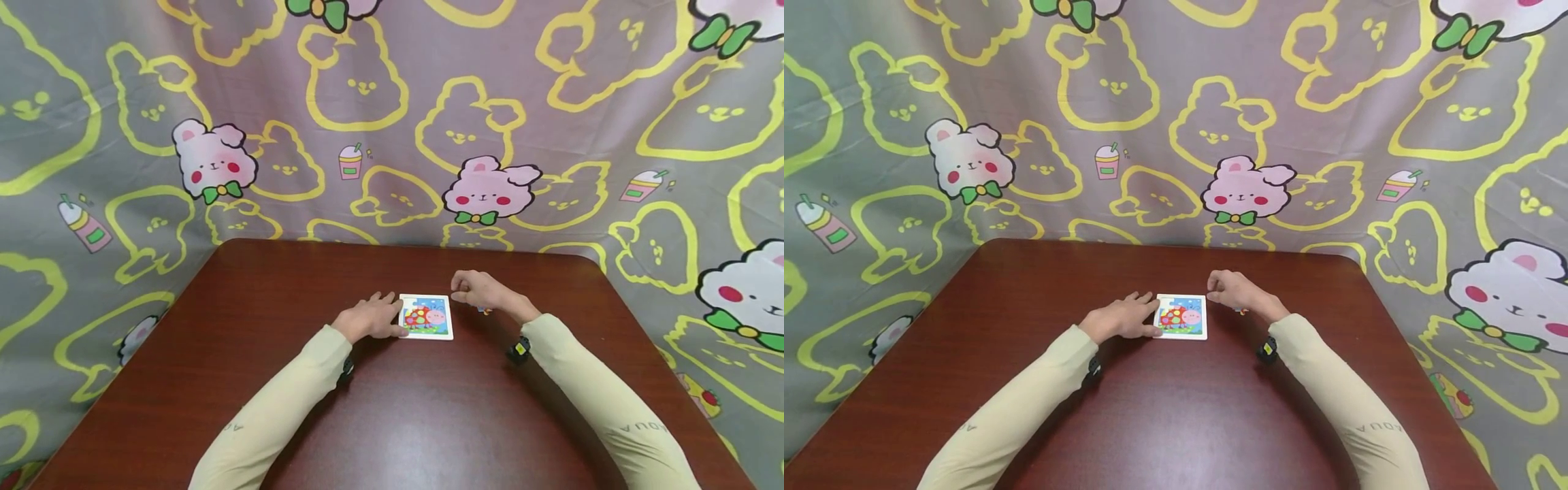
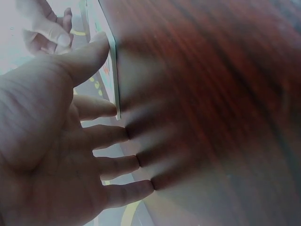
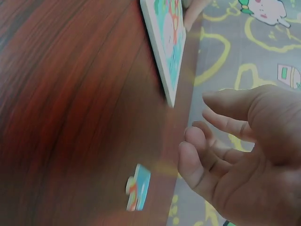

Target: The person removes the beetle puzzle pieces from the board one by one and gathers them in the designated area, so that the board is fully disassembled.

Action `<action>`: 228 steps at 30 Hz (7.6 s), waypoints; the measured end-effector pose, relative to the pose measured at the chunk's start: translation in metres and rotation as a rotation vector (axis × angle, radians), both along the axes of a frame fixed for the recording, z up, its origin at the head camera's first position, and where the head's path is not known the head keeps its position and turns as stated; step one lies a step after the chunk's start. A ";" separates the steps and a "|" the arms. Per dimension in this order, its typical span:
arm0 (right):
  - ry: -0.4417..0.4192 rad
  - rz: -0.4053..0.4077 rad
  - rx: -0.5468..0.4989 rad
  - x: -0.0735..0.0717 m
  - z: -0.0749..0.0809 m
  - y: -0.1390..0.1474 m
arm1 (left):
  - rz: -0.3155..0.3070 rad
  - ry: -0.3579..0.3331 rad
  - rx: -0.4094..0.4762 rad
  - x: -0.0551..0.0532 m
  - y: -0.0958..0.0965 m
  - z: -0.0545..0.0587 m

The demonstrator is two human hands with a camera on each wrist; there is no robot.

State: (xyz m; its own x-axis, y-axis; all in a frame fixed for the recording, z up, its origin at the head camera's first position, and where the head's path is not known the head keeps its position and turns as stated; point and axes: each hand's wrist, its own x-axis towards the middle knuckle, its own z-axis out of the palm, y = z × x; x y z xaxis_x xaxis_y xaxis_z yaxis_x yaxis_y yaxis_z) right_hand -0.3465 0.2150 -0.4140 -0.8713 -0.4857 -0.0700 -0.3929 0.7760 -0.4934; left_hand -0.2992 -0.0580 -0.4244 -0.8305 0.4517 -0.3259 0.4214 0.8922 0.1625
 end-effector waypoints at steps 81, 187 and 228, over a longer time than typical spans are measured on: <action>0.094 0.064 0.041 0.003 -0.024 -0.063 | -0.015 0.020 -0.020 0.000 0.000 -0.002; -0.021 -0.057 -0.049 0.006 -0.011 0.006 | -0.013 -0.005 0.001 0.003 -0.003 0.002; 0.009 0.062 0.136 -0.001 -0.018 -0.025 | 0.004 -0.005 0.006 0.000 0.004 0.005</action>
State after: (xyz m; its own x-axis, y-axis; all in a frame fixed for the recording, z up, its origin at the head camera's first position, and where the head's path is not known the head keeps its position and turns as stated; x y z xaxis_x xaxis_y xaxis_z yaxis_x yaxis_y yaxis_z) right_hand -0.3474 0.1901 -0.4324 -0.8406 -0.5255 -0.1316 -0.4463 0.8095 -0.3814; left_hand -0.2988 -0.0539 -0.4190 -0.8306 0.4505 -0.3275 0.4171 0.8928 0.1703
